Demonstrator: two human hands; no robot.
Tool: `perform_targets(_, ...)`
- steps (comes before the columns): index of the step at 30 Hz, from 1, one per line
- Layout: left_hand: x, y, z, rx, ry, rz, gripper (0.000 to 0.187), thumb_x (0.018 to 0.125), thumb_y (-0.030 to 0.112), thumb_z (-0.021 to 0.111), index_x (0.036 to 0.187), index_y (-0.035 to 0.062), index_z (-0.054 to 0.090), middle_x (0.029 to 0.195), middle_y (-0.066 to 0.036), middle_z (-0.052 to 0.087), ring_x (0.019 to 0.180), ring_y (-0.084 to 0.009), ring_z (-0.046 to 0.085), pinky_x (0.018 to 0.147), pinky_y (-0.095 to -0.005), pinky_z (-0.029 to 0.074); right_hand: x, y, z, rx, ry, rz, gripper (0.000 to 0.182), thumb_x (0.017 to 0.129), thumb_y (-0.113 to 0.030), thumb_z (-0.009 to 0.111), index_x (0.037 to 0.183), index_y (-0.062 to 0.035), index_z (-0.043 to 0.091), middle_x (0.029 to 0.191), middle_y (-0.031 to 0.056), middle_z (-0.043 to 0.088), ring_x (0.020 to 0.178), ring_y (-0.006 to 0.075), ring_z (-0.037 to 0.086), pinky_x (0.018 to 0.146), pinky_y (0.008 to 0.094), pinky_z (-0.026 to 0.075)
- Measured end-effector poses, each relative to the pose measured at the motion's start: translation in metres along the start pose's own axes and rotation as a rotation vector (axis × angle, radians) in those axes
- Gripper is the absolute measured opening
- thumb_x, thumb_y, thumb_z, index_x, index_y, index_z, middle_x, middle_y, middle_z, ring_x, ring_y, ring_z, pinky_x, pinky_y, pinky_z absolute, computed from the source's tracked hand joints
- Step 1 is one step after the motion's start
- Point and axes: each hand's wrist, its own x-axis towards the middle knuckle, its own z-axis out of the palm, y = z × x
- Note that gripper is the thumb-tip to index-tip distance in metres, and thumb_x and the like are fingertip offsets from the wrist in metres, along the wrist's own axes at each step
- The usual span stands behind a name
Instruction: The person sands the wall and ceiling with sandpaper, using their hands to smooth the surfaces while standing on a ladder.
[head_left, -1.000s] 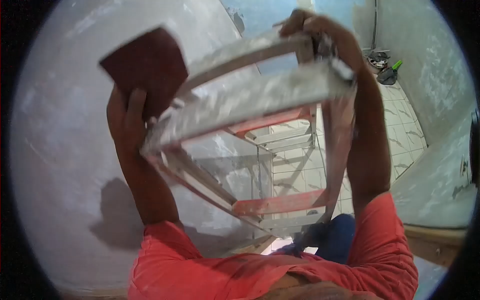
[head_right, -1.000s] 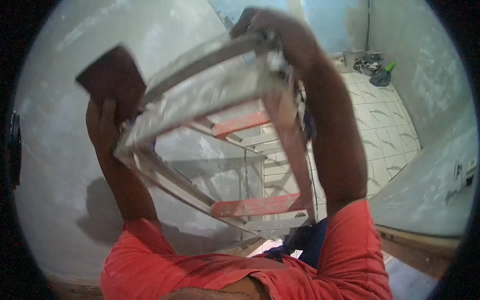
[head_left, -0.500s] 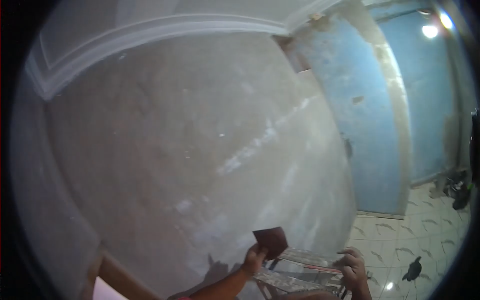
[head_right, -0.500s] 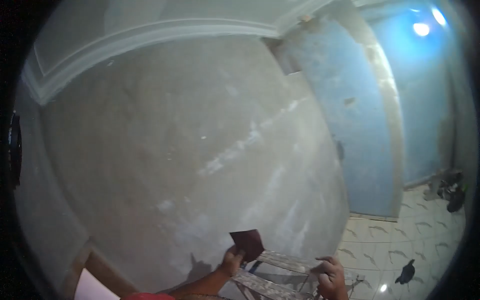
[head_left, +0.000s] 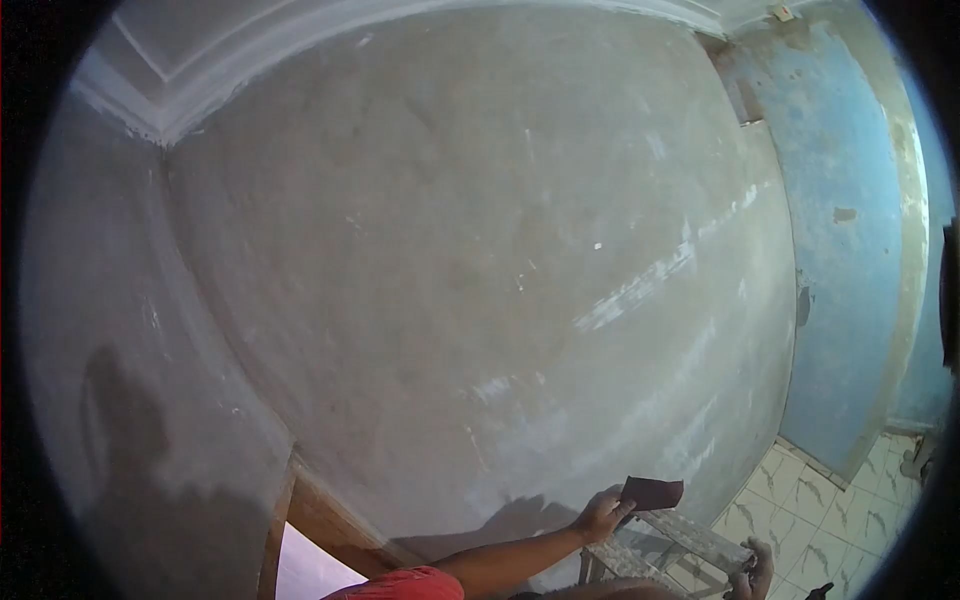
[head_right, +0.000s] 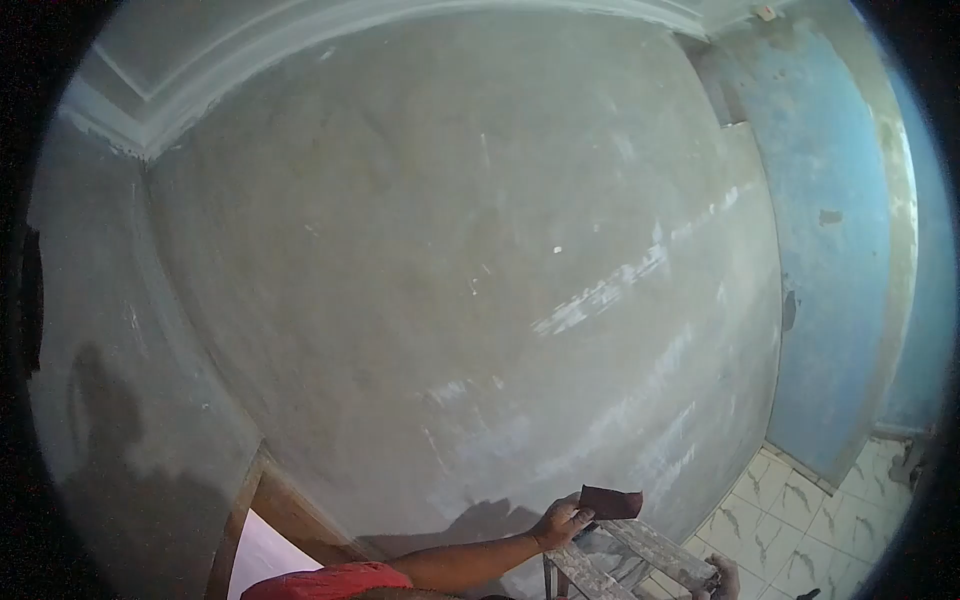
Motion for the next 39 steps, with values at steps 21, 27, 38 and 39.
perform_targets(21, 0.017, 0.017, 0.008, -0.182, -0.048, 0.008, 0.015, 0.096, 0.021, 0.062, 0.097, 0.0054, 0.061, 0.114, -0.017, 0.068, 0.112, -0.0295, 0.06, 0.102, -0.0453, 0.043, 0.1, -0.041, 0.009, -0.868, -0.193, 0.347, 0.026, 0.085, -0.019, 0.063, 0.101, 0.0002, 0.063, 0.096, 0.0206, 0.063, 0.094, 0.0421, 0.06, 0.083, 0.047, 0.046)
perform_targets(27, 0.019, 0.02, 0.009, -0.029, -0.043, 0.069, 0.011, 0.089, 0.014, 0.067, 0.095, 0.0089, 0.059, 0.116, -0.017, 0.068, 0.111, -0.0372, 0.061, 0.1, -0.0452, 0.044, 0.097, -0.037, 0.013, -0.893, -0.174, 0.344, 0.027, 0.088, -0.025, 0.062, 0.099, -0.0006, 0.063, 0.096, 0.0215, 0.063, 0.092, 0.0421, 0.061, 0.08, 0.0462, 0.048)
perform_targets(38, 0.026, 0.039, 0.007, 0.157, -0.109, 0.232, 0.014, 0.089, 0.014, 0.065, 0.099, 0.0077, 0.058, 0.123, -0.014, 0.063, 0.114, -0.0365, 0.057, 0.099, -0.0455, 0.044, 0.104, -0.07, 0.018, -1.068, -0.375, 0.292, 0.034, 0.094, -0.036, 0.055, 0.097, -0.0029, 0.063, 0.094, 0.0225, 0.063, 0.093, 0.0422, 0.06, 0.083, 0.0485, 0.048)
perform_targets(39, 0.024, 0.047, 0.004, 0.159, -0.106, 0.121, 0.015, 0.09, 0.015, 0.064, 0.101, 0.0062, 0.059, 0.122, -0.015, 0.063, 0.111, -0.0374, 0.058, 0.096, -0.0456, 0.045, 0.099, -0.058, 0.017, -1.064, -0.3, 0.393, 0.034, 0.095, -0.037, 0.055, 0.1, -0.0046, 0.063, 0.099, 0.0218, 0.063, 0.096, 0.0417, 0.061, 0.083, 0.0475, 0.049)
